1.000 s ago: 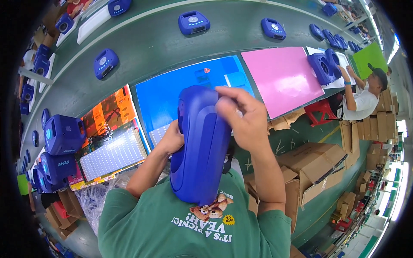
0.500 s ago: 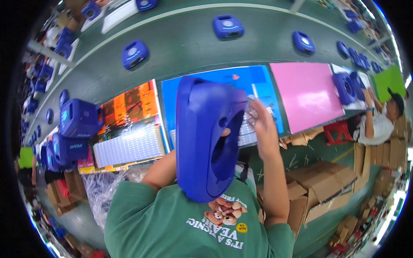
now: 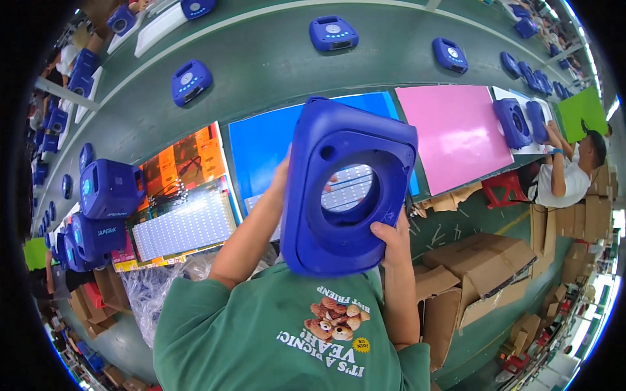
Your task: The person separates small components from a strip, then repeatedly retrieves blue plastic housing halves from a crate, fits and presses them together by hand, and places the assembled housings onto the workbench.
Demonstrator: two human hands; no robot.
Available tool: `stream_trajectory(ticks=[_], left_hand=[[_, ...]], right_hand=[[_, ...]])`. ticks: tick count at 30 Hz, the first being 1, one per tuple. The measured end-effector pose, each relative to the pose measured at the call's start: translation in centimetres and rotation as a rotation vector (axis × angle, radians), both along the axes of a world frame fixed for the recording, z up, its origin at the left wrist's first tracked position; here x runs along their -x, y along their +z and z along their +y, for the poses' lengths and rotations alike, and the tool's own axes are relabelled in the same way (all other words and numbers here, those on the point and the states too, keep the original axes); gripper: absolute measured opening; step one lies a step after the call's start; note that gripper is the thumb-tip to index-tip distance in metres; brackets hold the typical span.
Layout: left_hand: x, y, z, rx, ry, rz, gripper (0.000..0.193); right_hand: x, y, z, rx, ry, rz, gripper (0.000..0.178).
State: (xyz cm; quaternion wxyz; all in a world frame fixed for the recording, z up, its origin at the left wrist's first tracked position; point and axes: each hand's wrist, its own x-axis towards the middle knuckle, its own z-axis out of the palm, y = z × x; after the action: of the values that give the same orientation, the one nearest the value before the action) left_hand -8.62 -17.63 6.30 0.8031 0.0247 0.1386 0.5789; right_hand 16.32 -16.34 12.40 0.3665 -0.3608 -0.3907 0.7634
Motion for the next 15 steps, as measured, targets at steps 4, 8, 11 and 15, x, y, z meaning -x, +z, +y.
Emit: stream_trajectory(ticks=[4, 8, 11, 15], left_hand=[[-2.3, 2.1, -1.6, -0.123, 0.201, 0.098, 0.066], [-3.1, 3.1, -1.6, -0.087, 0.194, 0.811, 0.078], [-3.5, 4.1, -2.2, -0.076, 0.360, 0.861, 0.077], [-3.3, 3.9, -2.7, -0.138, 0.444, 1.102, 0.079]], right_hand=[[0.0, 0.9, 0.6, -0.358, -0.132, -0.347, 0.084], [0.6, 1.4, 0.2, -0.436, -0.110, -0.344, 0.081], [0.4, 1.5, -0.3, -0.848, -0.326, -0.812, 0.071], [0.6, 2.7, -0.2, -1.194, -0.311, -1.127, 0.042]])
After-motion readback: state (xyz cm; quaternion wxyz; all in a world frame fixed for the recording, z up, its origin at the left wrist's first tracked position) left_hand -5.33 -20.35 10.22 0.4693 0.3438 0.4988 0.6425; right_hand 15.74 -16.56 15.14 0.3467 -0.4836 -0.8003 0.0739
